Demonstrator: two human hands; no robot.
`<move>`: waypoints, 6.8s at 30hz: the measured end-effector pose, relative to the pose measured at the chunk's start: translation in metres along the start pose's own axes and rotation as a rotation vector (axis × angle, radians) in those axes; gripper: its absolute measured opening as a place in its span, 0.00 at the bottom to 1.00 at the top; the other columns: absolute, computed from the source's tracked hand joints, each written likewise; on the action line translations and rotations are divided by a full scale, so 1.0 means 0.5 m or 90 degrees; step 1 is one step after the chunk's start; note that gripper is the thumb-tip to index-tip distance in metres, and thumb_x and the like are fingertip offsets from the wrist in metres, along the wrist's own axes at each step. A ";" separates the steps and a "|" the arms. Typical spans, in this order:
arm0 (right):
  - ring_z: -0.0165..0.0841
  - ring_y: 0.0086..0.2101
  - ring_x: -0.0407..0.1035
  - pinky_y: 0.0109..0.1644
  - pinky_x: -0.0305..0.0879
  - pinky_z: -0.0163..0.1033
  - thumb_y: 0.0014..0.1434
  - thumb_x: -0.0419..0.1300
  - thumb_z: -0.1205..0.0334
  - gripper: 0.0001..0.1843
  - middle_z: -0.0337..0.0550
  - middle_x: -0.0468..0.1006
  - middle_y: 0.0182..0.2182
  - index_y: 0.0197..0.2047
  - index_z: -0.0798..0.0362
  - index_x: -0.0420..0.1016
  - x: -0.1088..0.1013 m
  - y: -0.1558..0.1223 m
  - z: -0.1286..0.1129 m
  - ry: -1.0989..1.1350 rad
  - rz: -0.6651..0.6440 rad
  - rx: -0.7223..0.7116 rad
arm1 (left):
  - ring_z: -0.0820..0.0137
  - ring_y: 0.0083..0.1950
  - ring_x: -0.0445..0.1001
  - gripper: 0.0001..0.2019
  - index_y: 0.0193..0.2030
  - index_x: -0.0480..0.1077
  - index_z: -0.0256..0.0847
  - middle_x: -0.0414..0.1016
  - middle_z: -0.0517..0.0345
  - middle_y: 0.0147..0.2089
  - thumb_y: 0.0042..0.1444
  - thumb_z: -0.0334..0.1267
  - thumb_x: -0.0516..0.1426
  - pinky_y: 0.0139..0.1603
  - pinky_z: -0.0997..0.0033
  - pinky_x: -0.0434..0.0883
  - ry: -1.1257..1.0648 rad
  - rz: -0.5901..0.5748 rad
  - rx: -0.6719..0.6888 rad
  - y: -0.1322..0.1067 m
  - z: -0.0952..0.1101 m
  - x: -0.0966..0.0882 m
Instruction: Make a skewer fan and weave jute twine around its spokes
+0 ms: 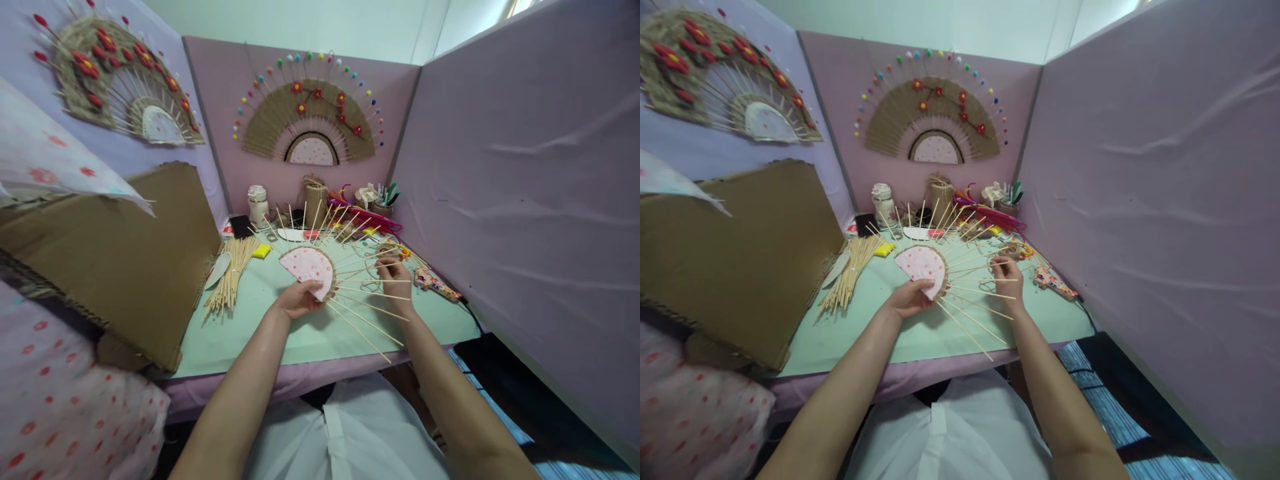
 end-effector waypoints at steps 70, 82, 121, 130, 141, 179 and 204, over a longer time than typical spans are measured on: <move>0.36 0.37 0.68 0.45 0.62 0.41 0.56 0.53 0.52 0.14 0.46 0.77 0.35 0.36 0.54 0.73 0.133 0.025 0.055 -0.105 0.006 -0.065 | 0.65 0.37 0.77 0.20 0.48 0.70 0.31 0.79 0.45 0.41 0.45 0.25 0.56 0.39 0.66 0.73 0.010 -0.069 0.033 -0.013 0.007 0.028; 0.35 0.35 0.68 0.42 0.62 0.40 0.56 0.54 0.52 0.14 0.44 0.77 0.34 0.35 0.53 0.72 0.116 0.030 0.057 -0.084 0.029 -0.056 | 0.67 0.39 0.77 0.22 0.51 0.69 0.33 0.78 0.44 0.46 0.46 0.24 0.57 0.41 0.66 0.73 0.016 -0.088 0.029 -0.014 0.005 0.031; 0.32 0.29 0.65 0.34 0.62 0.39 0.56 0.58 0.55 0.08 0.41 0.73 0.29 0.35 0.50 0.72 -0.082 -0.031 -0.090 -0.172 -0.194 -0.104 | 0.68 0.39 0.77 0.20 0.51 0.69 0.32 0.76 0.43 0.50 0.49 0.26 0.56 0.39 0.67 0.74 -0.001 -0.056 0.048 -0.002 0.018 0.009; 0.32 0.30 0.65 0.35 0.61 0.38 0.57 0.59 0.56 0.08 0.40 0.72 0.29 0.32 0.50 0.72 -0.095 -0.014 -0.190 -0.224 -0.115 -0.210 | 0.67 0.39 0.78 0.21 0.53 0.68 0.30 0.77 0.42 0.49 0.50 0.27 0.55 0.39 0.67 0.74 0.020 -0.072 0.035 0.002 0.007 0.003; 0.29 0.23 0.59 0.28 0.55 0.36 0.49 0.61 0.51 0.12 0.37 0.68 0.21 0.29 0.53 0.71 -0.005 0.045 -0.001 -0.083 -0.102 0.003 | 0.66 0.36 0.78 0.21 0.51 0.69 0.29 0.79 0.41 0.44 0.47 0.28 0.56 0.33 0.70 0.75 0.011 -0.122 0.035 -0.001 0.005 0.012; 0.34 0.35 0.63 0.42 0.59 0.39 0.57 0.53 0.55 0.08 0.42 0.74 0.32 0.32 0.50 0.64 0.172 0.014 0.053 -0.090 -0.060 0.020 | 0.58 0.41 0.79 0.18 0.45 0.73 0.26 0.79 0.39 0.41 0.44 0.27 0.57 0.45 0.65 0.74 -0.008 -0.078 0.106 -0.006 0.024 0.024; 0.31 0.28 0.61 0.34 0.59 0.36 0.52 0.56 0.49 0.15 0.39 0.70 0.26 0.32 0.53 0.68 0.035 0.008 0.017 -0.041 0.083 -0.003 | 0.61 0.45 0.78 0.23 0.51 0.69 0.28 0.78 0.40 0.46 0.45 0.27 0.57 0.47 0.68 0.72 -0.005 -0.086 0.125 -0.012 0.033 0.030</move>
Point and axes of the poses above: each hand's wrist, its own y-axis towards the middle knuckle, its own x-axis out of the palm, z = x × y, the point moved 10 cm from there along y, towards the middle knuckle
